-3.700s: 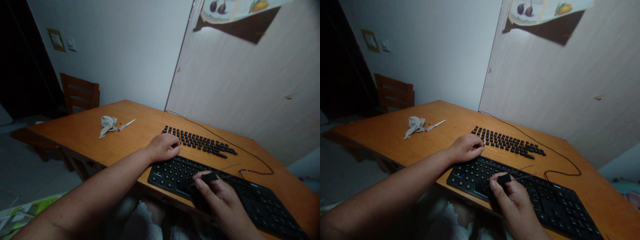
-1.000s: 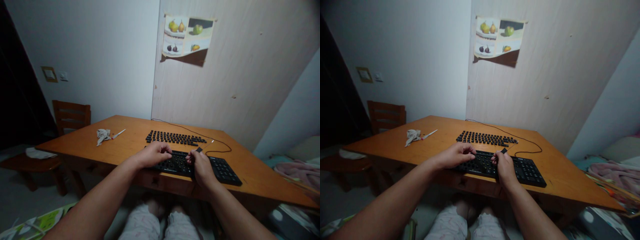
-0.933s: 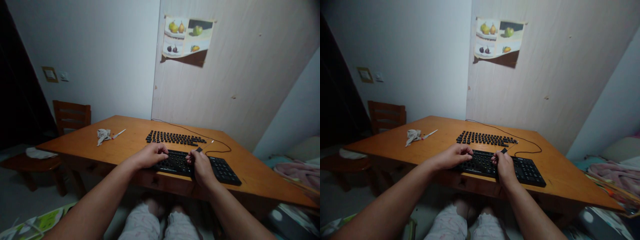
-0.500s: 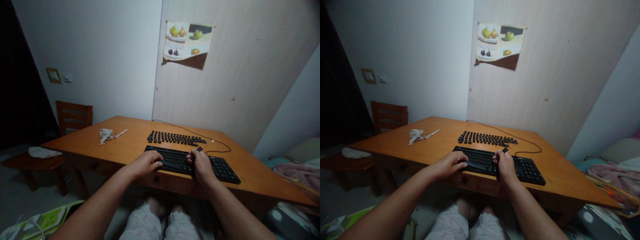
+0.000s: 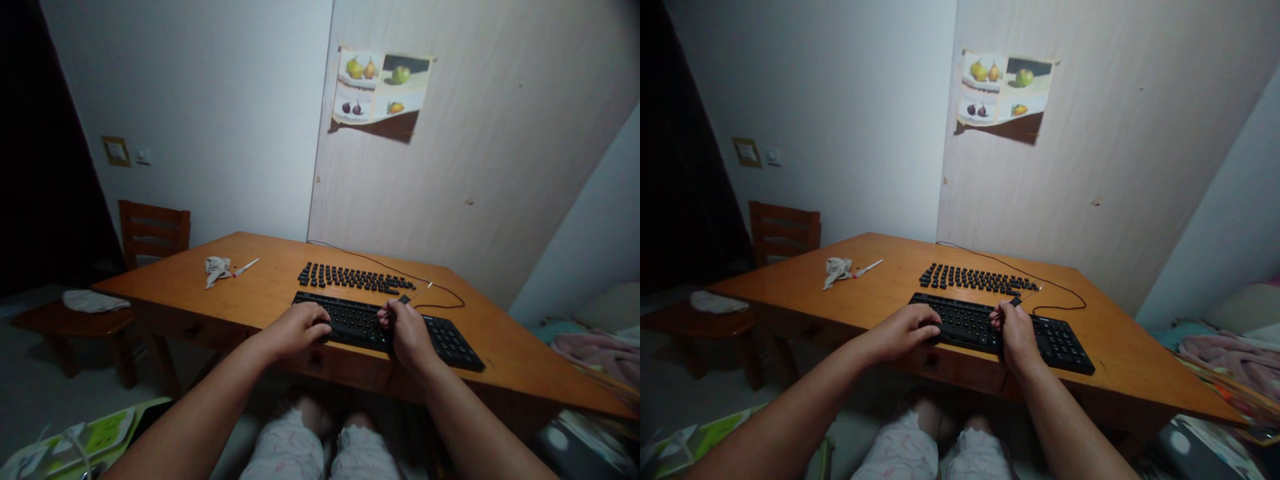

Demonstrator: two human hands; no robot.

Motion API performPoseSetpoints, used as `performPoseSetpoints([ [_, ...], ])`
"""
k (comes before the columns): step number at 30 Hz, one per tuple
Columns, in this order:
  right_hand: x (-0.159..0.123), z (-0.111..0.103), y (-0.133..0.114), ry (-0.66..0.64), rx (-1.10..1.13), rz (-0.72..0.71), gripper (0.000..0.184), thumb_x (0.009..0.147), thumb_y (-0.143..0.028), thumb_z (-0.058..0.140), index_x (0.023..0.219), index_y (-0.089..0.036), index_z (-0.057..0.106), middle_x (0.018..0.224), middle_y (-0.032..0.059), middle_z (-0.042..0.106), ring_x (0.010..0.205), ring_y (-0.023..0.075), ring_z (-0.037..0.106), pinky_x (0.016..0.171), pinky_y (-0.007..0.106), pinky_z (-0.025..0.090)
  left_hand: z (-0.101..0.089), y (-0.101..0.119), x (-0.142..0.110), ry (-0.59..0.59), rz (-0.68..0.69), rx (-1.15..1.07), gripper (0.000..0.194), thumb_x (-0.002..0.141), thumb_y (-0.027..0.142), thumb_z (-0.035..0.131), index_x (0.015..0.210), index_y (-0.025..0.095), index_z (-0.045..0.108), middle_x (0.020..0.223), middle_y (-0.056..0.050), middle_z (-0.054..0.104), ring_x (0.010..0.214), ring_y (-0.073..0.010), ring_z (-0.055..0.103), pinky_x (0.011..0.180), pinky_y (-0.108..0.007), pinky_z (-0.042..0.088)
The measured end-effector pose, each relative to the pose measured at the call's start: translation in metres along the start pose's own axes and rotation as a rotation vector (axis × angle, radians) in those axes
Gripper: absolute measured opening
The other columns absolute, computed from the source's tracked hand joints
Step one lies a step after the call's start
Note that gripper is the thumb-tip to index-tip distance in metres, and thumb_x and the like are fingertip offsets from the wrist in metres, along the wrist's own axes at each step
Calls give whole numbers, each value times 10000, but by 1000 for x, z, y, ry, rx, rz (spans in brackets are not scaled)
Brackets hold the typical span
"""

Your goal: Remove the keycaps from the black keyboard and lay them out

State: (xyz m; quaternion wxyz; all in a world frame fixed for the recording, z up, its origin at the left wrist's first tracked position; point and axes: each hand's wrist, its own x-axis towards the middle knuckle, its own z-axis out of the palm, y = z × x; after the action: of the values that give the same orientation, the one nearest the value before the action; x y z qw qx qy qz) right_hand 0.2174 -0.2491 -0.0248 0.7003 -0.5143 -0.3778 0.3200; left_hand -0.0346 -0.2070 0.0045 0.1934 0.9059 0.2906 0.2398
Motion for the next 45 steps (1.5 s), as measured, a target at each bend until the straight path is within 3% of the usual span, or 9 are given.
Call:
performPoseSetpoints([
  [7, -1, -1, 0, -16, -1, -6, 203, 789, -374, 589, 819, -174, 604, 705, 45, 686, 647, 172, 618, 606, 275, 470, -4, -3, -1, -7, 59, 112, 261, 887, 353, 546, 1009, 181, 699, 947, -68, 671, 897, -193, 585, 829, -283, 416],
  [10, -5, -1, -7, -70, -45, -32, 219, 796, -362, 573, 910, -181, 617, 754, 34, 703, 702, 180, 639, 686, 290, 483, -2, -6, 1, 0, 42, 144, 265, 896, 370, 533, 983, 196, 713, 930, -65, 679, 900, -198, 583, 826, -292, 416],
  [13, -9, -3, -18, -150, -136, -63, 206, 783, -313, 593, 936, -192, 655, 663, -11, 658, 653, 168, 604, 672, 280, 456, 1, -11, 2, 13, 27, 142, 259, 888, 382, 542, 943, 208, 727, 912, -60, 675, 904, -200, 573, 820, -290, 414],
  [19, -15, -12, -31, -572, -755, -225, 190, 762, -310, 611, 869, -202, 727, 809, 24, 717, 797, 217, 636, 734, 296, 451, 2, -16, 4, 14, 34, 91, 246, 876, 373, 556, 887, 205, 736, 886, -55, 658, 897, -195, 559, 804, -274, 406],
  [24, -13, -17, -31, -689, -984, -211, 188, 770, -340, 638, 883, -226, 737, 785, 25, 734, 740, 208, 644, 676, 268, 442, 1, -16, 6, -10, 32, 44, 258, 879, 369, 546, 868, 193, 735, 873, -55, 654, 878, -189, 560, 798, -268, 403],
  [34, -10, -21, -27, -724, -961, -184, 221, 768, -350, 654, 923, -218, 740, 805, 20, 734, 730, 200, 639, 659, 261, 436, 0, -19, 6, -20, 12, -66, 162, 783, 303, 662, 882, 186, 718, 890, -37, 639, 876, -177, 556, 775, -245, 408],
  [45, -14, -17, -20, -702, -757, -153, 299, 827, -464, 601, 791, -183, 697, 677, 13, 653, 639, 168, 569, 605, 258, 420, 3, -17, 11, -2, -16, -101, 196, 830, 293, 586, 749, 153, 695, 782, -37, 662, 796, -159, 583, 734, -240, 410],
])
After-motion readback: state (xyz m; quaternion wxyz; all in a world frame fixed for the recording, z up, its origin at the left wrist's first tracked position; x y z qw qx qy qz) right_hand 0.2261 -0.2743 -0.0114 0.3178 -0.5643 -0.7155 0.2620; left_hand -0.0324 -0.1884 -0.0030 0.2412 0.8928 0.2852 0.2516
